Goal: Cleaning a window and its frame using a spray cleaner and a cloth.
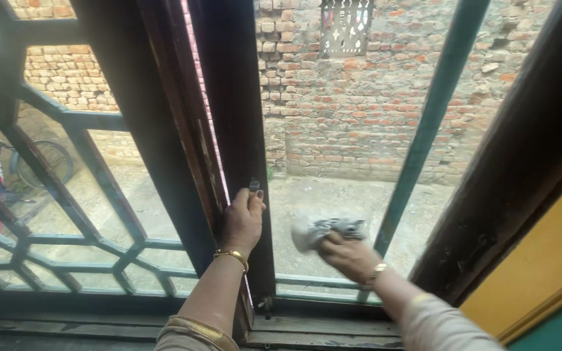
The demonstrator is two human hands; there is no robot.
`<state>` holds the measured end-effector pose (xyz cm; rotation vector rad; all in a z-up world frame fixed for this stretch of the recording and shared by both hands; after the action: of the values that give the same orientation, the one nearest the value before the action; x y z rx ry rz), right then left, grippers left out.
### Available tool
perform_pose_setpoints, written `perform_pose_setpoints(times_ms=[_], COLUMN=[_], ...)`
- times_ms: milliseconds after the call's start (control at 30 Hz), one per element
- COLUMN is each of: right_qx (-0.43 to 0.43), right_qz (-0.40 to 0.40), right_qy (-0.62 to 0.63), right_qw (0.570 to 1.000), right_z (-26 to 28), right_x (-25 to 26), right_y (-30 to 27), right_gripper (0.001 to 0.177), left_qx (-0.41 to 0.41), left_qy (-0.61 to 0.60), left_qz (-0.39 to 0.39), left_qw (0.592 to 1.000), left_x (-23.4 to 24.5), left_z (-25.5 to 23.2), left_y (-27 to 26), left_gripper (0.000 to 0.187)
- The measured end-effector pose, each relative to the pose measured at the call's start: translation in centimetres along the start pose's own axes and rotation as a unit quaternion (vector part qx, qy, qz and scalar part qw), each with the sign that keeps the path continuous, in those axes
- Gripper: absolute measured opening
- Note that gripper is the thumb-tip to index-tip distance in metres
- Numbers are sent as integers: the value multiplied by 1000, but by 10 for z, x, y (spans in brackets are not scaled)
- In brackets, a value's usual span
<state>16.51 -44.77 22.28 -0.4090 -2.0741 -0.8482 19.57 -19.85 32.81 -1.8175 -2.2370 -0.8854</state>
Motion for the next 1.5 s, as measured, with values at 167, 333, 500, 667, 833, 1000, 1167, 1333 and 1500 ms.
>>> perform_pose_setpoints(times_ms=[167,333,500,667,833,1000,1167,1333,1500], right_qx=[-101,-113,-111,14,-30,-231,-304,-347,-268], right_qz=[-137,-396,-90,-96,-178,-304,-448,-570,-514], right_qy=[-6,-29,-1,-36,-82,-135,-117,-87,305], right_qw=[985,911,990,995,980,914,833,740,756], right_z=[-81,-71,-49,-63,-87,-146,-216,-225,-157], right_x=[87,162,84,49,103,216,217,221,259], right_y=[22,120,132,101,113,136,81,137,233], right_gripper=[23,28,41,27,24,36,37,34,28], left_qx=[-11,-5,10,-12,-1,-28,-6,-36,-12], left_qy=[1,-9,46,-35,-12,-21,23,37,33], left_qz=[13,15,36,34,39,13,8,-34,-41], left_qw=[1000,1000,998,999,999,999,1000,998,999], left_x=[4,5,14,18,14,13,4,0,-7], left_z=[-2,0,-10,-3,-3,-8,-14,-17,-10], left_y=[0,1,-1,25,4,5,-1,2,5], left_gripper=[29,31,24,22,26,28,28,26,27])
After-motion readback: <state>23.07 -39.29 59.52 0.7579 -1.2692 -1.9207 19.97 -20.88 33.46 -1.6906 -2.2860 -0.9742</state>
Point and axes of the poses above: each hand's wrist, its own y-axis towards the middle knuckle, its own x-axis out of the back of the hand, z = x × y, the point moved 3 cm from there along y, towards the middle knuckle, and after that the axes turned 3 degrees about -x, right-handed, at the moved point
